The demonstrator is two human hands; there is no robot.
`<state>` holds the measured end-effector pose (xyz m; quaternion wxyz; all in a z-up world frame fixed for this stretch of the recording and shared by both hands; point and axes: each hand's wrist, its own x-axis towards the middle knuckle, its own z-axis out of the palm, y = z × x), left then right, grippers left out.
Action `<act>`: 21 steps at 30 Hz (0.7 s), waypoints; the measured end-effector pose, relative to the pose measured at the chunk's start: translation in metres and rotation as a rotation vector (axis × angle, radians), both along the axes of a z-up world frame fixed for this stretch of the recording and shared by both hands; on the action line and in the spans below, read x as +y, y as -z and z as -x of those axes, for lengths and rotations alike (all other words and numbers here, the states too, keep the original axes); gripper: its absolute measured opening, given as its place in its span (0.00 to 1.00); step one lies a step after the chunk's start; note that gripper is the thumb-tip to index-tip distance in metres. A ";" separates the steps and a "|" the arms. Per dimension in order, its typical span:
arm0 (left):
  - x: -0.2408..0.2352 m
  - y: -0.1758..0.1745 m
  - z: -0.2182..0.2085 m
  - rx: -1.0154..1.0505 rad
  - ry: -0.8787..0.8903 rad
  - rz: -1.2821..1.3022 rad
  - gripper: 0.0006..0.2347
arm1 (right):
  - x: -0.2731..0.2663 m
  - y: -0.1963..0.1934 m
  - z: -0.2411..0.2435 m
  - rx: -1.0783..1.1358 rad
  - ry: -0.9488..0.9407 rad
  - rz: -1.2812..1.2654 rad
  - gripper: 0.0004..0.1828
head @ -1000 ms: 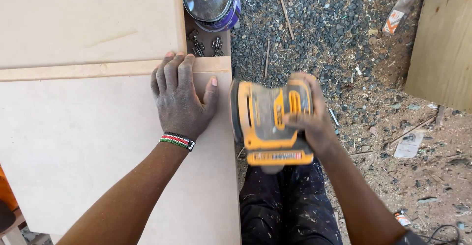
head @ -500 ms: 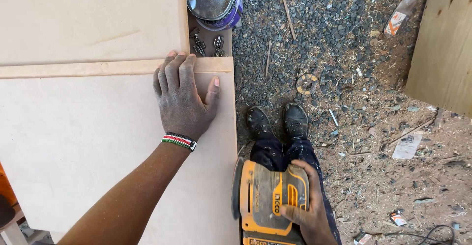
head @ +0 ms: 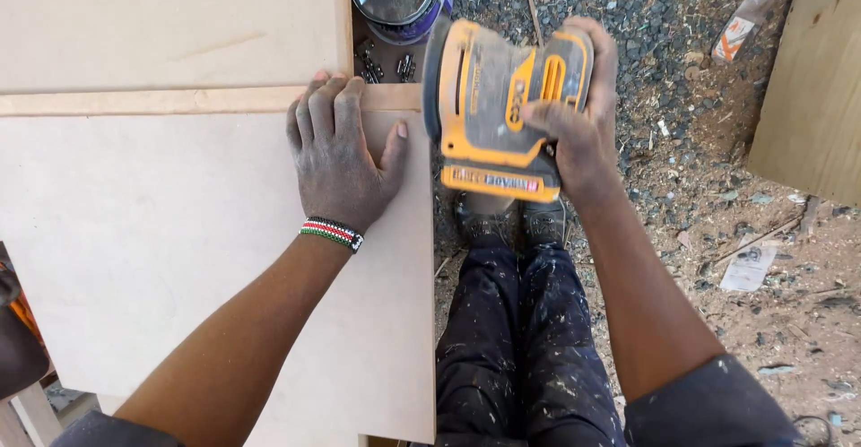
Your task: The person sands a rectangular piece of plywood using a sanding block and then switches to a yellow and black electric orbital sander. They smooth the edges and surface of the wood, moving the sander back and forth across the material.
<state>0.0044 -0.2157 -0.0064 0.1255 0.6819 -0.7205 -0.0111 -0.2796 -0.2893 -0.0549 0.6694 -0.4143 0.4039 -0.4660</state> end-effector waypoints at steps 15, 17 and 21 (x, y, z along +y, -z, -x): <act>0.011 0.004 0.015 -0.017 -0.180 -0.093 0.26 | 0.289 0.091 0.039 -0.542 -0.123 -1.244 0.52; 0.010 0.010 0.013 -0.014 -0.182 -0.104 0.27 | 0.243 0.132 0.028 -0.605 -0.176 -1.164 0.52; 0.012 0.006 0.009 -0.009 -0.163 -0.134 0.30 | 0.097 0.121 -0.006 -0.841 -0.271 -0.978 0.20</act>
